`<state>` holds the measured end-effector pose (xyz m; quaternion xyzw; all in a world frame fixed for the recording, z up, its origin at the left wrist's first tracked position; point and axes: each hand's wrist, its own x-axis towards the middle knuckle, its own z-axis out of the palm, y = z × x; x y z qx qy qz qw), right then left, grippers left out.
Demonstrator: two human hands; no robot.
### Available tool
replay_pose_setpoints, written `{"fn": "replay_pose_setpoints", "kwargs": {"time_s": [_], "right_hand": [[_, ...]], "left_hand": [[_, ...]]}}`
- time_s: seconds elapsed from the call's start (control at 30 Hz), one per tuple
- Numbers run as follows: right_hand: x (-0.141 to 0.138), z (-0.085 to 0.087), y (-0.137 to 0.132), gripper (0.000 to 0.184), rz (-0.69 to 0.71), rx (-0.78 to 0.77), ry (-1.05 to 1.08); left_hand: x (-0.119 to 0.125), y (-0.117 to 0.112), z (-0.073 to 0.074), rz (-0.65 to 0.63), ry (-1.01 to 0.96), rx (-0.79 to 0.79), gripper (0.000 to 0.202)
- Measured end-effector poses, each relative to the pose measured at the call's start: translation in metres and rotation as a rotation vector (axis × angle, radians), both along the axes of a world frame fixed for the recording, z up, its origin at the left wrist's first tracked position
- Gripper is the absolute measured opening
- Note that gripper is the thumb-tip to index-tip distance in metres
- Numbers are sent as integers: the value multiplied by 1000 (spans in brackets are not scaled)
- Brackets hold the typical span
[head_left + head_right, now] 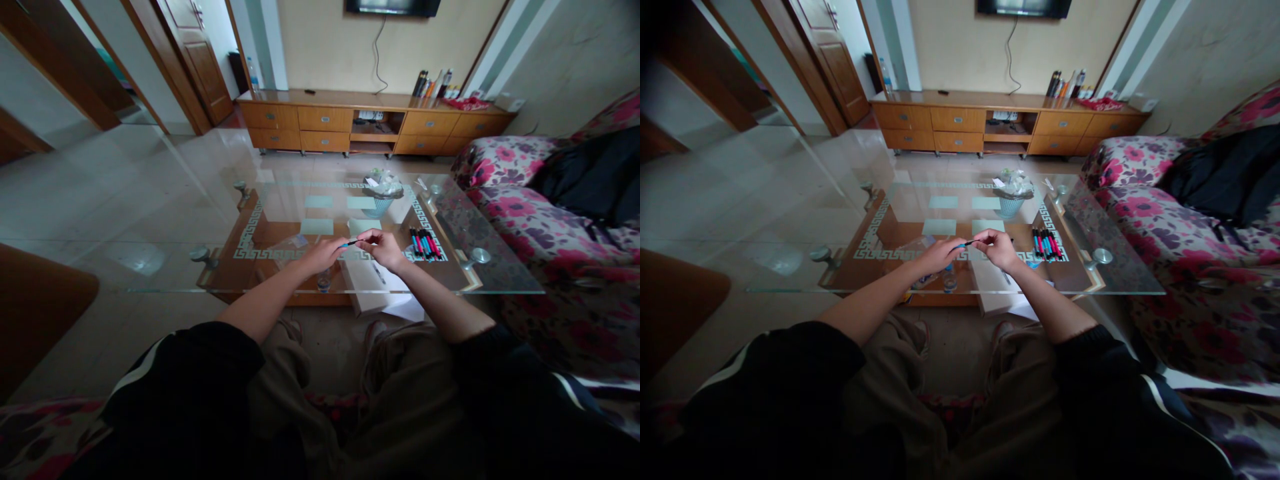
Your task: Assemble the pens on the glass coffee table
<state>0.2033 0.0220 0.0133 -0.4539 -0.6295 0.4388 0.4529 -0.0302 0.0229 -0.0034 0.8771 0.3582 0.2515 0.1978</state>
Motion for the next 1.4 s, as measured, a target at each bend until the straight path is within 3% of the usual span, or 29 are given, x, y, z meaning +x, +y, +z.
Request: {"fn": "replay_pose_setpoints", "kwargs": {"time_s": [0.5,0.73,1.17,1.4], "right_hand": [[-5,3,0,48,-26,-21,123],[-6,5,-2,50,-22,-53,153],[-1,6,0,53,-76,-101,171],[0,5,2,55,-158,-196,310]], "left_hand": [[6,-3,7,47,56,1,40],[2,-5,9,80,49,-1,32],[1,-1,2,35,-63,10,37],[1,0,5,27,-82,14,37]]}}
